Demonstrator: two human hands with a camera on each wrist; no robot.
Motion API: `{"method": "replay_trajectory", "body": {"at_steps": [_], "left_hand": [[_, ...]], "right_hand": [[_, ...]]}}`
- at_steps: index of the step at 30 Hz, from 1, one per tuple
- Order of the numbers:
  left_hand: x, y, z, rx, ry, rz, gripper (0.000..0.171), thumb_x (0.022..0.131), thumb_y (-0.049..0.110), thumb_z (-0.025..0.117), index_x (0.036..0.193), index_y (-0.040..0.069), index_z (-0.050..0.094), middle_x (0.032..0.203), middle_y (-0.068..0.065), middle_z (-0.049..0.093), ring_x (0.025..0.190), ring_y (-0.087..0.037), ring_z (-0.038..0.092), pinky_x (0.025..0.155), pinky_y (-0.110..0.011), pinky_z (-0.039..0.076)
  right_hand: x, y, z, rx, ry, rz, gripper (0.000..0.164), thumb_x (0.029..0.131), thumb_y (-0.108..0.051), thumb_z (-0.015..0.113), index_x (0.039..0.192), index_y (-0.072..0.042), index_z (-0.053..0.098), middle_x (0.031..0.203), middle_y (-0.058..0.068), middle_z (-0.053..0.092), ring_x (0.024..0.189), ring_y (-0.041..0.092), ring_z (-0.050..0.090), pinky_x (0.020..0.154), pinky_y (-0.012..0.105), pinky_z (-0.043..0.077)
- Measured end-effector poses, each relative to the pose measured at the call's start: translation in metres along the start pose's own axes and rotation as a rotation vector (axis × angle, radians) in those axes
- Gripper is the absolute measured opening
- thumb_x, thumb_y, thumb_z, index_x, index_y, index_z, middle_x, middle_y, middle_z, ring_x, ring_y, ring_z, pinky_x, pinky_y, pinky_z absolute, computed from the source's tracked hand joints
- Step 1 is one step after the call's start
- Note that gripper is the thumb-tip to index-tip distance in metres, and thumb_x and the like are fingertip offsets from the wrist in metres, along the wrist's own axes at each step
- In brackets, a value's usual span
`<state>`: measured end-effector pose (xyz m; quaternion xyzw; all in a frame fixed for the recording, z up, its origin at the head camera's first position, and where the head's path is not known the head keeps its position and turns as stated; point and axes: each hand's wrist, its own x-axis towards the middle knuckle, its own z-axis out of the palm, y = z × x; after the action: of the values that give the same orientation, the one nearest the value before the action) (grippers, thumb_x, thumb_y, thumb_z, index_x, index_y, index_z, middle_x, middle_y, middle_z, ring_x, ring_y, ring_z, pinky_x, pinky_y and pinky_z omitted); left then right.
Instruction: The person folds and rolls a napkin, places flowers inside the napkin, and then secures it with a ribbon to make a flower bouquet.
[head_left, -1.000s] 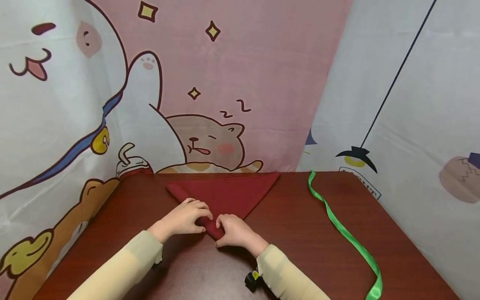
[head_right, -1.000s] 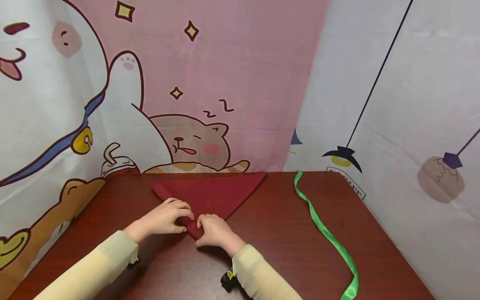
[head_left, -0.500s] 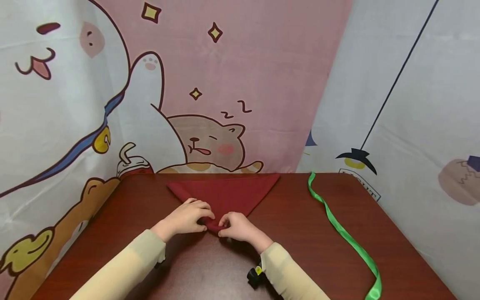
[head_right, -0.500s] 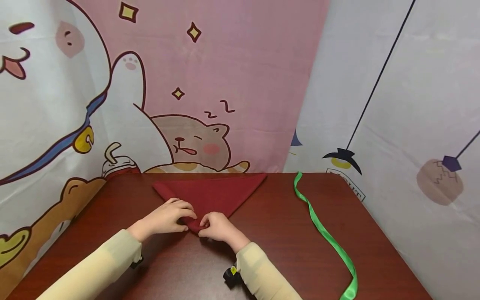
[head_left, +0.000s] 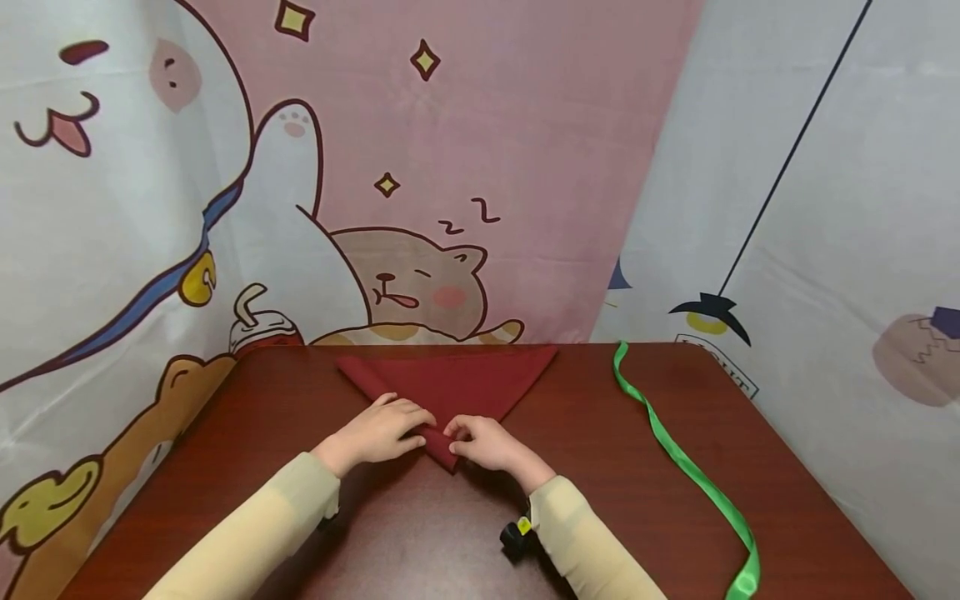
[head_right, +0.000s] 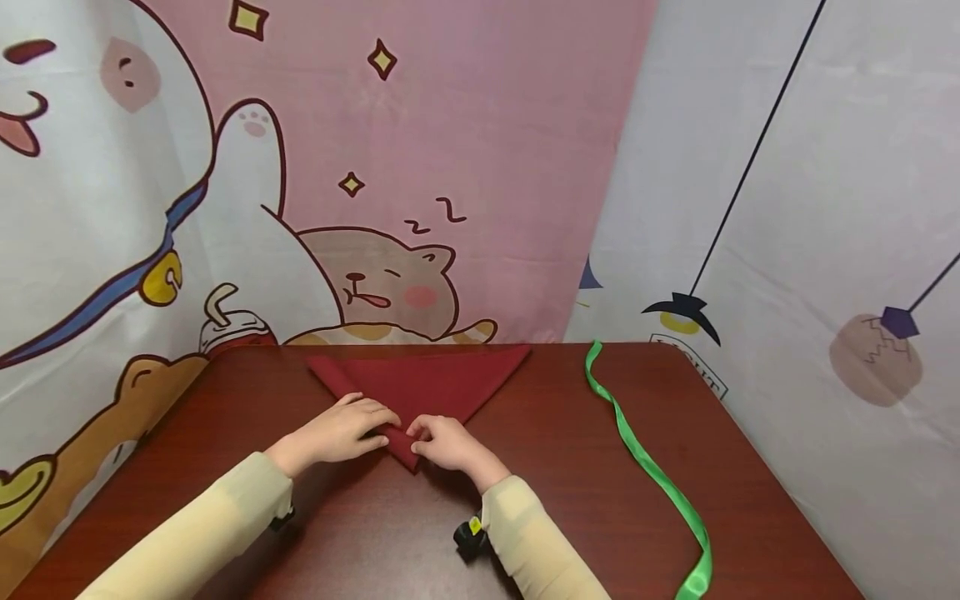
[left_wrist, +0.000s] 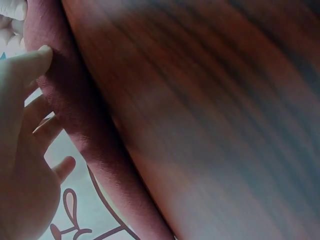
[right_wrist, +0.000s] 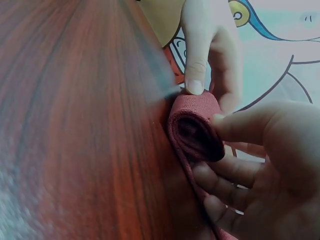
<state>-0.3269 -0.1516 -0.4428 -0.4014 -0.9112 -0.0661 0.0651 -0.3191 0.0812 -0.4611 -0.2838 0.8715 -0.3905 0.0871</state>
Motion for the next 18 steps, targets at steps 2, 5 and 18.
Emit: {"method": "replay_trajectory", "body": {"at_steps": [2,5,18], "left_hand": [[0.001,0.000,0.001,-0.015,0.002,-0.021,0.023,0.094,0.028,0.064,0.114,0.019,0.060,0.108,0.006,0.064,0.111,-0.017,0.056,0.103,-0.056,0.029],[0.004,0.000,0.003,-0.024,-0.003,-0.055,0.018,0.095,0.027,0.062,0.109,0.019,0.055,0.103,0.006,0.063,0.109,-0.017,0.057,0.103,-0.056,0.028],[0.015,0.000,0.008,0.009,0.052,-0.041,0.019,0.096,0.023,0.060,0.111,0.019,0.072,0.113,0.000,0.059,0.111,-0.022,0.053,0.098,-0.057,0.030]], "right_hand": [[0.000,-0.001,-0.001,-0.039,0.023,-0.010,0.014,0.089,-0.006,0.066,0.102,-0.009,0.064,0.086,-0.001,0.062,0.065,0.010,0.055,0.061,0.027,0.047],[0.001,-0.005,-0.002,-0.090,0.070,-0.063,0.016,0.085,-0.003,0.067,0.099,-0.009,0.064,0.084,-0.002,0.059,0.073,0.011,0.053,0.066,0.027,0.046],[0.000,-0.006,0.006,-0.140,0.137,-0.158,0.023,0.077,-0.014,0.079,0.093,-0.008,0.065,0.085,0.001,0.051,0.076,0.012,0.052,0.069,0.024,0.046]]}}
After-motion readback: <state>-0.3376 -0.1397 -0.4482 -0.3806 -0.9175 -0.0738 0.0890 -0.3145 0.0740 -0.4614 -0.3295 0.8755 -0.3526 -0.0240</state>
